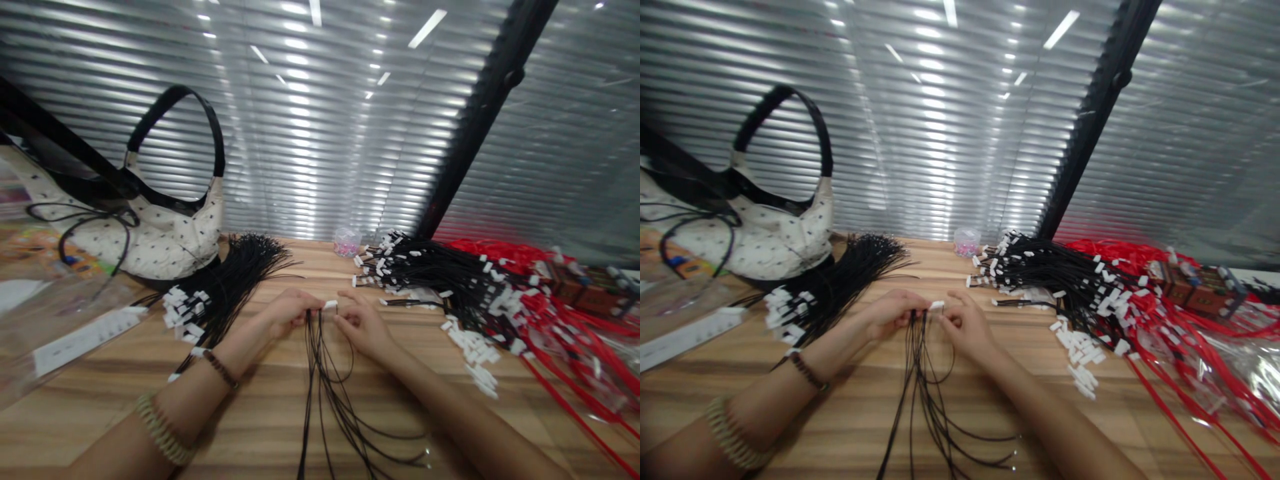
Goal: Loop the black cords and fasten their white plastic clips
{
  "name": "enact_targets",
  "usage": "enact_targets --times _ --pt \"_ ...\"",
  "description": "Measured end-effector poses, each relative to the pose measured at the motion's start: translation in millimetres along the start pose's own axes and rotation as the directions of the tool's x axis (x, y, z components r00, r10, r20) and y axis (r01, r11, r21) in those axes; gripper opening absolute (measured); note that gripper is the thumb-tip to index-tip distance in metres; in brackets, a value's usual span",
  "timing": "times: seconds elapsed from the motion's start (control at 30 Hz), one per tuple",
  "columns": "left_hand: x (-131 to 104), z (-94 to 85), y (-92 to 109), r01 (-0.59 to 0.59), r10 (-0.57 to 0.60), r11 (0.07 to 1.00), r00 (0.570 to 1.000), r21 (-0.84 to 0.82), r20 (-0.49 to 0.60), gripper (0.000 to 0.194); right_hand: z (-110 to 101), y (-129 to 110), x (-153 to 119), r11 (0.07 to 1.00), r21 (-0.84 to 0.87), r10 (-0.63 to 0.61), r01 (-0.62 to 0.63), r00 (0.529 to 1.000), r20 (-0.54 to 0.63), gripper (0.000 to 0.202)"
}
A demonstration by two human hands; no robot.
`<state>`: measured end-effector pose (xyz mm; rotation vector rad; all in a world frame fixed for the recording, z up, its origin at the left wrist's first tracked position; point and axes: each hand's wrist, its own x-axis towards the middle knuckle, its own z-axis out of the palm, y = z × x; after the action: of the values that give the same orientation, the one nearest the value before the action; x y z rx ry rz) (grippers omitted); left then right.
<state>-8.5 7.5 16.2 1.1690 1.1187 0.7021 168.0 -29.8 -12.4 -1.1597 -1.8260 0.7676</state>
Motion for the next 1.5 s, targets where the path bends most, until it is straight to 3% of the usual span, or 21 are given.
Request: enact_targets --times 0.07,0.1,0.17,0.23,0.3,0.4,0.43,0.47,0.57,0.63,0.73,0.87,1.03,1.17,1.3,1.5 --pt "1.6 -1.9 -1.6 0.007 -0.007 0.999 1.0 -0.037 -0.009 0.023 -15.3 1.4 3.2 0.977 0.111 0.156 -0.18 0.969 0.194 0.014" --pt "2.1 -2.9 -1.9 0.012 -0.013 0.999 1.0 -0.05 -0.01 0.024 -23.8 2.1 3.7 0.943 0.165 0.221 -0.289 0.915 0.336 0.015" --pt "2.1 -4.8 -1.3 0.012 -0.012 0.997 1.0 -0.077 -0.004 0.025 -38.7 3.3 2.4 0.818 0.241 0.295 -0.523 0.74 0.605 0.015" --pt "1.2 -6.9 1.3 -0.013 0.014 0.995 1.0 -0.096 0.01 0.025 -47.2 4.2 -0.6 0.642 0.284 0.281 -0.712 0.563 0.777 0.013" --pt "-0.9 -9.0 6.3 -0.047 0.05 0.994 0.998 -0.099 0.028 0.025 -48.3 4.1 -2.2 0.524 0.273 0.228 -0.806 0.442 0.868 0.012" --pt "-7.6 -10.2 17.1 -0.071 0.073 0.996 0.997 -0.049 0.032 0.027 -40.4 0.3 4.8 0.479 0.221 0.205 -0.85 0.353 0.913 0.027" --pt "-10.7 -9.7 20.8 -0.074 0.074 0.997 0.997 -0.026 0.037 0.027 -36.4 -1.9 10.2 0.471 0.222 0.227 -0.853 0.361 0.905 0.033" --pt "-14.0 -8.7 23.8 -0.077 0.077 0.997 0.996 -0.005 0.047 0.026 -32.1 -4.3 17.2 0.478 0.248 0.268 -0.842 0.409 0.872 0.037" --pt "-21.6 -3.6 26.1 -0.111 0.106 0.993 0.989 0.047 0.102 0.022 -17.6 -10.6 43.4 0.578 0.384 0.405 -0.721 0.661 0.632 0.042" --pt "-22.0 -0.4 20.4 -0.15 0.136 0.981 0.983 0.121 0.121 0.02 -7.9 -12.0 61.2 0.652 0.454 0.436 -0.608 0.79 0.432 0.039" --pt "-14.7 0.0 4.7 -0.11 0.096 0.958 0.993 0.264 0.064 0.025 2.9 -9.3 79.9 0.744 0.486 0.433 -0.459 0.885 0.172 0.025" --pt "-1.8 -5.4 -12.2 -0.051 0.054 0.959 0.998 0.28 -0.006 0.027 6.8 -3.0 81.0 0.874 0.372 0.369 -0.312 0.925 -0.092 0.012" --pt "1.2 -7.4 -13.5 -0.042 0.047 0.96 0.999 0.277 -0.011 0.029 10.9 -5.7 44.7 0.974 0.126 0.214 -0.188 0.945 -0.246 0.009" --pt "0.7 -6.0 -12.2 -0.049 0.056 0.963 0.998 0.266 -0.016 0.026 25.3 -12.4 10.9 0.986 0.014 0.168 -0.168 0.978 -0.121 0.013" --pt "1.5 -6.2 -12.8 -0.074 0.071 0.966 0.997 0.248 0.024 0.024 37.1 -12.8 0.8 0.987 -0.008 0.16 -0.16 0.987 0.026 0.027" --pt "3.2 -7.4 -13.3 -0.081 0.073 0.969 0.996 0.233 0.041 0.024 45.0 -6.6 4.1 0.986 -0.036 0.162 -0.161 0.987 0.013 0.027"
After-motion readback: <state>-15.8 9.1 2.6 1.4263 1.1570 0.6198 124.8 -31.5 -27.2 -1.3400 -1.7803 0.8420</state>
